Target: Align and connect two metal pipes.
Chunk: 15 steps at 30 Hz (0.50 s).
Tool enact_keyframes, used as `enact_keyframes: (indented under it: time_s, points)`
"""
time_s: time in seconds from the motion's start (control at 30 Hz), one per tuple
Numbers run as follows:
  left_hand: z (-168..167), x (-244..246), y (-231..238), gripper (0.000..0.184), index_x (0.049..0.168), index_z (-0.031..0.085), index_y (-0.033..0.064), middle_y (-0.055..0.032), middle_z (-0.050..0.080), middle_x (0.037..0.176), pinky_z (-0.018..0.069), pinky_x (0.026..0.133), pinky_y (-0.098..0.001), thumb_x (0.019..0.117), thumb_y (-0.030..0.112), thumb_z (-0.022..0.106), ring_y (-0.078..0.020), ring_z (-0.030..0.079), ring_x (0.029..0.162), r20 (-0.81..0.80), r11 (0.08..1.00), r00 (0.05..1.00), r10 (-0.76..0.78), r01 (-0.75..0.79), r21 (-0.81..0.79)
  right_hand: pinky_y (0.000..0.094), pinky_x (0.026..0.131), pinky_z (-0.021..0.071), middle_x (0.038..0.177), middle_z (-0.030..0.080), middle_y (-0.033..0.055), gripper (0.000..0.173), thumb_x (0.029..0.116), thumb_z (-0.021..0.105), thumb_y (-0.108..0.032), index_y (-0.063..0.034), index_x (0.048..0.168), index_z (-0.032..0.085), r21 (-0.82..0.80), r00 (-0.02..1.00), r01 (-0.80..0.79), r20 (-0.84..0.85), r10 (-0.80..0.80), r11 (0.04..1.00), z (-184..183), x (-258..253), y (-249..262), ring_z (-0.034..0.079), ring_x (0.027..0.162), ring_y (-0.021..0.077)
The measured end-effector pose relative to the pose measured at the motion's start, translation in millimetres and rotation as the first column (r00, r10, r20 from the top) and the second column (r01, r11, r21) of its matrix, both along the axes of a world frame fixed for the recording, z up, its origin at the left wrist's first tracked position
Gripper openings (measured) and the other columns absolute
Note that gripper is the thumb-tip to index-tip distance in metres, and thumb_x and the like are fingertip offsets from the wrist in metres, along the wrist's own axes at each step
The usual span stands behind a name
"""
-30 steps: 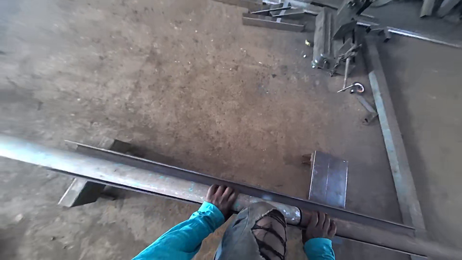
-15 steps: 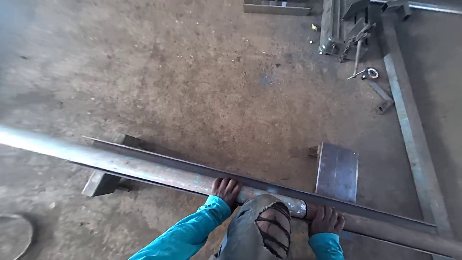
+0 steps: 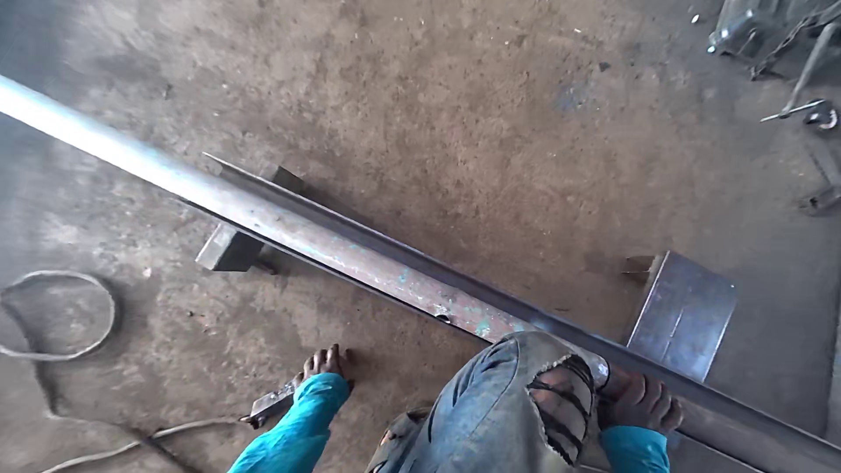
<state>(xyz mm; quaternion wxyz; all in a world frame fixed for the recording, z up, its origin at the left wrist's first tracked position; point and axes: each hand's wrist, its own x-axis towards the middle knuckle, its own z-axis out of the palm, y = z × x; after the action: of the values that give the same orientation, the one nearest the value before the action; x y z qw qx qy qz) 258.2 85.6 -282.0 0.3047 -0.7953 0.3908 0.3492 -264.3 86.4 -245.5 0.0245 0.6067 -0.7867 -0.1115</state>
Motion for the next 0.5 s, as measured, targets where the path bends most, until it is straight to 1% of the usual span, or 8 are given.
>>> enact_keyframes:
  time_s: [0.03,0.1,0.17,0.23,0.33,0.4,0.43,0.5]
  points:
    - [-9,3,6,0.091,0.156,0.042,0.0157,-0.0205,0.042,0.158,0.0367,0.112,-0.0665,0.0782,0.031,0.086,-0.042,0.034,0.15,0.033,1.0,0.999,0.008,-0.009,0.011,0.0722,0.11,0.0314,0.142,0.052,0.0367,0.08,0.0646,0.087,-0.013,0.0106,0.135,0.056,0.003,1.0,-0.003,-0.01,0.003,1.0,0,0,0,0.046,0.135,0.0564]
    - [-20,5,9,0.068,0.15,0.05,0.0136,-0.0234,0.047,0.153,0.0395,0.11,-0.0661,0.0886,0.025,0.077,-0.0446,0.044,0.143,0.043,0.998,0.998,0.053,-0.053,-0.018,0.0726,0.11,0.0316,0.14,0.052,0.0376,0.078,0.0648,0.086,-0.012,0.0114,0.134,0.057,-0.015,1.0,-0.013,-0.009,0.013,1.0,1,-1,-1,0.047,0.135,0.0567]
    - [-27,10,6,0.053,0.145,0.055,0.0098,-0.0243,0.05,0.15,0.0426,0.109,-0.0645,0.0971,0.028,0.069,-0.0454,0.051,0.137,0.032,0.996,0.997,0.077,-0.076,-0.04,0.0728,0.108,0.0332,0.138,0.054,0.0381,0.08,0.0615,0.084,-0.012,0.0114,0.132,0.057,-0.047,0.999,-0.037,-0.012,0.036,0.998,1,0,-2,0.049,0.132,0.0572]
    - [-21,19,-3,0.052,0.143,0.055,0.0067,-0.0238,0.051,0.15,0.0434,0.108,-0.0632,0.0985,0.031,0.069,-0.0446,0.051,0.137,-0.037,1.0,0.999,0.017,-0.017,0.017,0.0724,0.108,0.0331,0.138,0.055,0.0375,0.078,0.0626,0.083,-0.012,0.0112,0.133,0.057,-0.055,0.999,-0.038,-0.009,0.037,0.998,2,2,-2,0.049,0.132,0.0569]
    - [6,26,-20,0.059,0.142,0.053,-0.0008,-0.0252,0.05,0.15,0.0393,0.114,-0.0593,0.0964,0.03,0.073,-0.043,0.045,0.143,-0.179,0.991,0.979,-0.1,0.113,0.065,0.0723,0.108,0.0331,0.138,0.055,0.0362,0.077,0.0626,0.083,-0.012,0.0104,0.132,0.058,-0.064,0.999,-0.039,-0.009,0.039,0.997,1,2,-3,0.049,0.132,0.0569]
    - [21,30,-17,0.056,0.136,0.055,-0.007,-0.0286,0.053,0.144,0.0439,0.111,-0.0559,0.0943,0.024,0.076,-0.043,0.052,0.136,-0.239,0.996,0.968,-0.073,0.06,-0.061,0.0724,0.108,0.0326,0.138,0.055,0.0364,0.08,0.0609,0.084,-0.013,0.0102,0.132,0.057,-0.054,0.999,-0.045,-0.018,0.044,0.998,1,1,-1,0.049,0.132,0.057]
    - [23,34,-11,0.054,0.13,0.057,-0.0084,-0.0298,0.056,0.138,0.048,0.107,-0.0564,0.0917,0.023,0.079,-0.0439,0.058,0.129,-0.254,0.98,0.964,-0.072,0.022,-0.195,0.0728,0.108,0.0325,0.138,0.055,0.0362,0.082,0.0592,0.085,-0.014,0.0098,0.132,0.057,-0.052,0.999,-0.042,-0.016,0.042,0.998,0,-1,-2,0.049,0.132,0.0571]
    - [27,47,-1,0.052,0.12,0.061,-0.0107,-0.0324,0.062,0.124,0.0531,0.097,-0.0599,0.0859,0.022,0.084,-0.0473,0.064,0.114,-0.247,0.879,0.963,-0.104,-0.027,-0.476,0.074,0.109,0.0303,0.14,0.052,0.0369,0.085,0.0598,0.088,-0.013,0.0095,0.135,0.056,-0.025,1.0,-0.021,0.014,0.021,0.999,1,-1,-2,0.046,0.134,0.0582]
